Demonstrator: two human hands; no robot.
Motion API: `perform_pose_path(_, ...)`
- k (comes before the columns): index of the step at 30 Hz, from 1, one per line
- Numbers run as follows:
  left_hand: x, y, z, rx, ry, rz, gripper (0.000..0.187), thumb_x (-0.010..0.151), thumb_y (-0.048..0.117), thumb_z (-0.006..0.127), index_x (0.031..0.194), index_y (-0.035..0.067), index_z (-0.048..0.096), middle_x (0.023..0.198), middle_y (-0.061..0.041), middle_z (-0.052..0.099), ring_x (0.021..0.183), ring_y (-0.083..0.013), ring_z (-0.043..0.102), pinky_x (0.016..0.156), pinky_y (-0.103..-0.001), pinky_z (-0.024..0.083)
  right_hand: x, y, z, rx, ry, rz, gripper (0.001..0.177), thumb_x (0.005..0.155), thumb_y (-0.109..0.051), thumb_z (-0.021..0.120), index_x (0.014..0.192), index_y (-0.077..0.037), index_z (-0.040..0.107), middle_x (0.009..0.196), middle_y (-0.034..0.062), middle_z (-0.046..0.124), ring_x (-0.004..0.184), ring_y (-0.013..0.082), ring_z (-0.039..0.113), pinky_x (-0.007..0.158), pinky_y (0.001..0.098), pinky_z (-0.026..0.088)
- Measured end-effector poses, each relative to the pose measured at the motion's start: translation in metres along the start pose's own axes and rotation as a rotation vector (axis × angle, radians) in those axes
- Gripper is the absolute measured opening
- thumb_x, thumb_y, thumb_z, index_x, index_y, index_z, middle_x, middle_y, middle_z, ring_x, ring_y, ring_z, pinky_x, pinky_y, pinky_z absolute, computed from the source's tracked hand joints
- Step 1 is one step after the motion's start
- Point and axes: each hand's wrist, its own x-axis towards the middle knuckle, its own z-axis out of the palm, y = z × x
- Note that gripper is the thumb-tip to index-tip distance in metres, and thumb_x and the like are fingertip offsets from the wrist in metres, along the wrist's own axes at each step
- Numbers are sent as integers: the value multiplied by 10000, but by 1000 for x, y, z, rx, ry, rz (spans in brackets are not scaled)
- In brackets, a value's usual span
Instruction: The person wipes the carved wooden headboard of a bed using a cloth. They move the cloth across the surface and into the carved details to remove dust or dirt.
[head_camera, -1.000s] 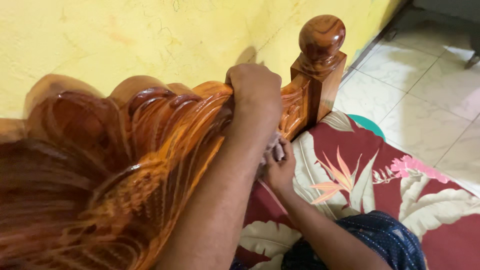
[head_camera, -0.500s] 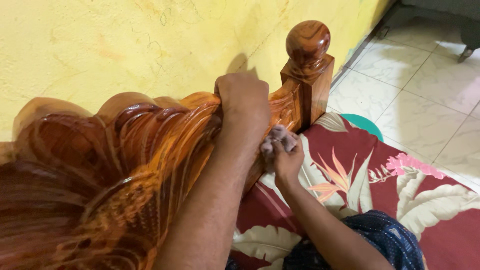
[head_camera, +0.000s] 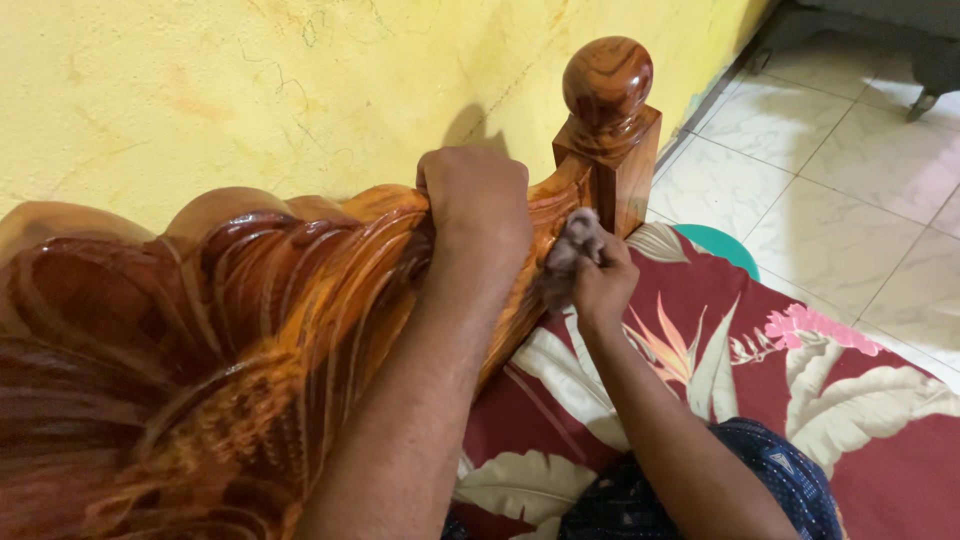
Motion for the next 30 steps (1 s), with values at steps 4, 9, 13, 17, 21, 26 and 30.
perform_pose_path(4, -2, 1, -7, 55, -1, 6, 300, 894, 286, 747, 1178, 190, 749, 1074, -36, 752, 1000, -234, 724, 736, -421, 541, 14, 15, -9, 161, -3, 458, 301, 876, -1, 648, 1165, 1, 730, 1021, 65, 731, 926, 154, 656, 822, 303, 529)
perform_pose_path(9, -5, -1, -2, -9, 25, 1, 266, 910, 222, 737, 1175, 201, 753, 1082, -18, 753, 1024, -251, 720, 731, -444, 565, 18, 11, -4, 138, 3, 200, 310, 893, -2, 674, 1194, 72, 646, 1039, 138, 694, 899, 187, 651, 782, 308, 516)
perform_pose_path(13, -2, 0, -5, -11, 34, 15, 308, 868, 249, 764, 1170, 192, 747, 1098, -32, 739, 1038, -249, 709, 751, -457, 561, 6, 41, -2, -112, 100, 125, 350, 852, 84, 643, 1201, 74, 670, 1094, 141, 737, 972, 161, 683, 849, 258, 507)
perform_pose_path(17, 5, -6, 8, -68, 44, 55, 255, 893, 198, 740, 1146, 213, 766, 1116, -5, 753, 1065, -228, 712, 768, -414, 583, 15, -2, -1, 395, 57, 342, 424, 869, 83, 625, 1283, -3, 651, 1127, 103, 713, 912, 173, 669, 764, 299, 539)
perform_pose_path(21, 12, -9, 21, -61, 199, 95, 213, 979, 190, 645, 1118, 273, 785, 1149, -5, 766, 1139, -215, 695, 1051, -428, 447, 25, -110, -35, -71, 18, -648, 412, 868, 160, 599, 1248, 35, 699, 1308, 188, 686, 1192, 279, 680, 1040, 366, 552)
perform_pose_path(26, 23, -6, 15, -138, 42, 111, 247, 978, 209, 652, 1198, 256, 754, 1230, -3, 729, 1177, -232, 676, 947, -448, 511, 77, -173, -18, -281, -87, -1009, 285, 931, 97, 719, 1155, -73, 759, 1253, 107, 715, 1123, 276, 715, 976, 370, 566)
perform_pose_path(30, 24, -10, 7, -180, -5, 117, 270, 980, 233, 660, 1239, 234, 734, 1270, -7, 711, 1192, -243, 668, 922, -474, 519, 83, -162, -1, -938, -602, -1160, 472, 791, -24, 704, 1250, -132, 729, 1408, 38, 675, 1154, 302, 575, 1004, 456, 503)
